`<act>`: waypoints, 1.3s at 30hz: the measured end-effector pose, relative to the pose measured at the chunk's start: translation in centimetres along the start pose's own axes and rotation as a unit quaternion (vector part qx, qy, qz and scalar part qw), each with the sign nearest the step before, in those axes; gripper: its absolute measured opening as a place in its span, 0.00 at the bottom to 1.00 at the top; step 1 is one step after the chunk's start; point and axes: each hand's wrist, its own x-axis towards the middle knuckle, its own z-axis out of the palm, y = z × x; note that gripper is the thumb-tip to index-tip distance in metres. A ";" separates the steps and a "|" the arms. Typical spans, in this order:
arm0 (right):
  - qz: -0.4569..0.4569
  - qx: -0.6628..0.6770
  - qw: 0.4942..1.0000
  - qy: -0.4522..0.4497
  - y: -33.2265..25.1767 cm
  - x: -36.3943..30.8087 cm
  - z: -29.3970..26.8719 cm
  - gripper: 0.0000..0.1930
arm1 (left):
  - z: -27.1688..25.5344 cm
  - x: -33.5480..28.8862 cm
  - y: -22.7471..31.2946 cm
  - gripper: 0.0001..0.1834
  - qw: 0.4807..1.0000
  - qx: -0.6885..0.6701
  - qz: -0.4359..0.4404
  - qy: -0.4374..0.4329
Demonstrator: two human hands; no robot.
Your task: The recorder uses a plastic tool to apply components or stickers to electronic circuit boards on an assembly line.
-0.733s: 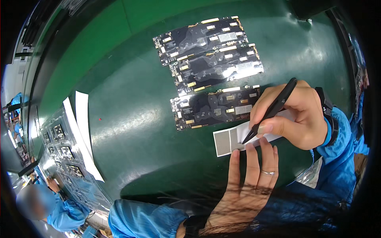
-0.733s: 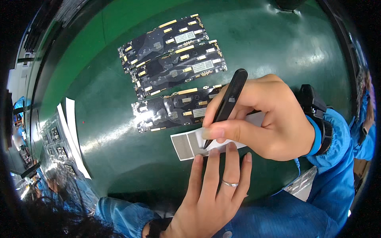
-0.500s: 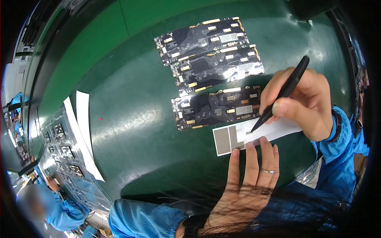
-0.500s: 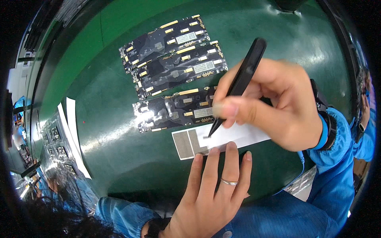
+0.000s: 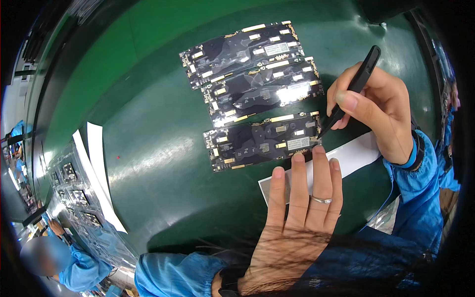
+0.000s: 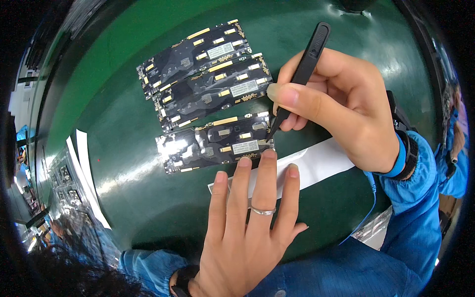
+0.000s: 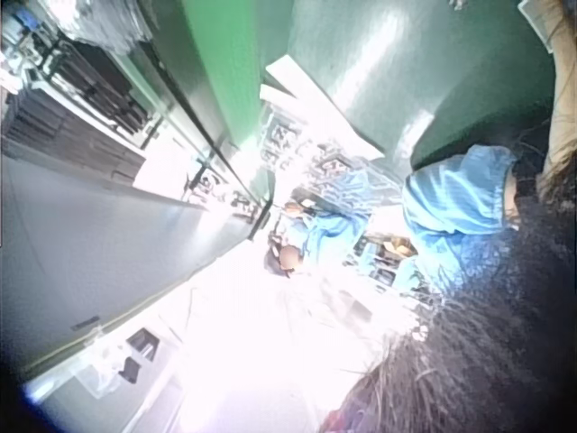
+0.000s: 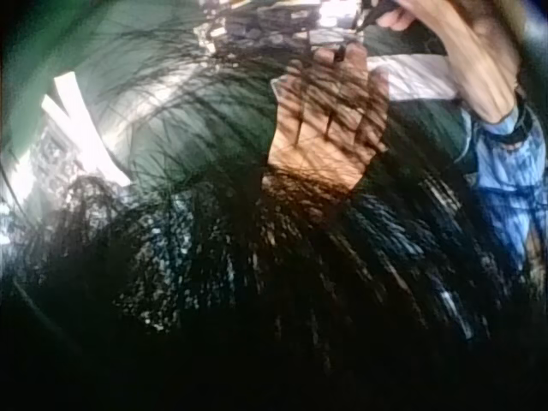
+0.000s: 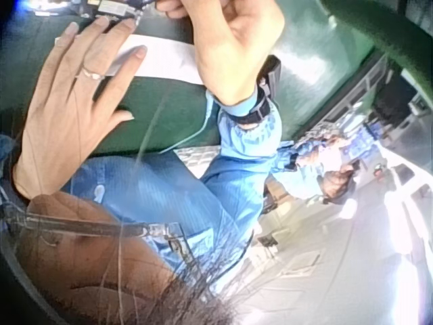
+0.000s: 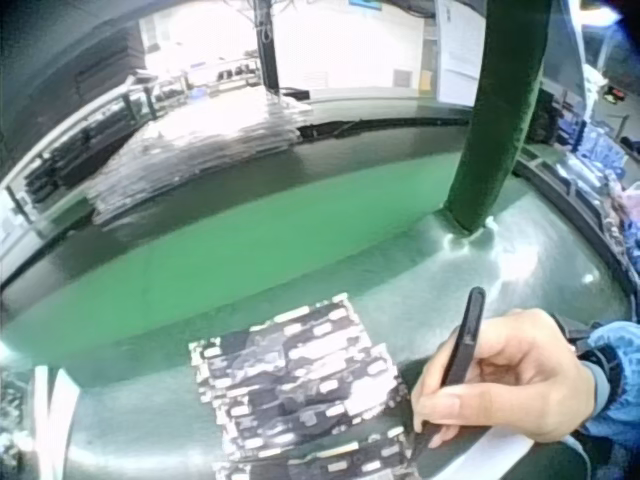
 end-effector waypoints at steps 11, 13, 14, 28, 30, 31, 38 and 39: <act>-0.002 0.027 1.000 -0.015 0.1 0.1 -0.1 0.08 | 0.3 -0.1 0.0 0.28 1.000 0.025 0.003 0.012; -0.002 0.025 1.000 -0.013 0.1 0.1 -0.1 0.08 | 0.4 -0.1 0.1 0.30 1.000 0.019 0.001 0.016; -0.003 0.025 1.000 -0.012 0.1 0.1 -0.1 0.08 | 0.4 -0.1 0.1 0.31 1.000 0.013 -0.002 0.019; 0.006 0.039 0.999 -0.026 0.2 0.2 -0.5 0.08 | 0.6 0.4 -0.4 0.40 0.999 -0.025 -0.014 0.027; 0.007 0.046 0.999 -0.024 0.3 0.1 -0.5 0.08 | 0.6 0.3 -0.4 0.40 1.000 -0.012 -0.009 0.015; 0.005 0.045 0.999 -0.023 0.3 0.1 -0.4 0.08 | 0.6 0.3 -0.3 0.39 1.000 0.001 -0.011 0.026; -0.006 0.045 0.999 -0.019 0.3 0.1 -0.4 0.08 | -0.2 0.3 -0.2 0.34 1.000 0.006 -0.021 0.011; -0.007 0.046 0.999 -0.019 0.3 0.1 -0.4 0.08 | -0.2 0.3 -0.3 0.34 1.000 0.007 -0.021 0.011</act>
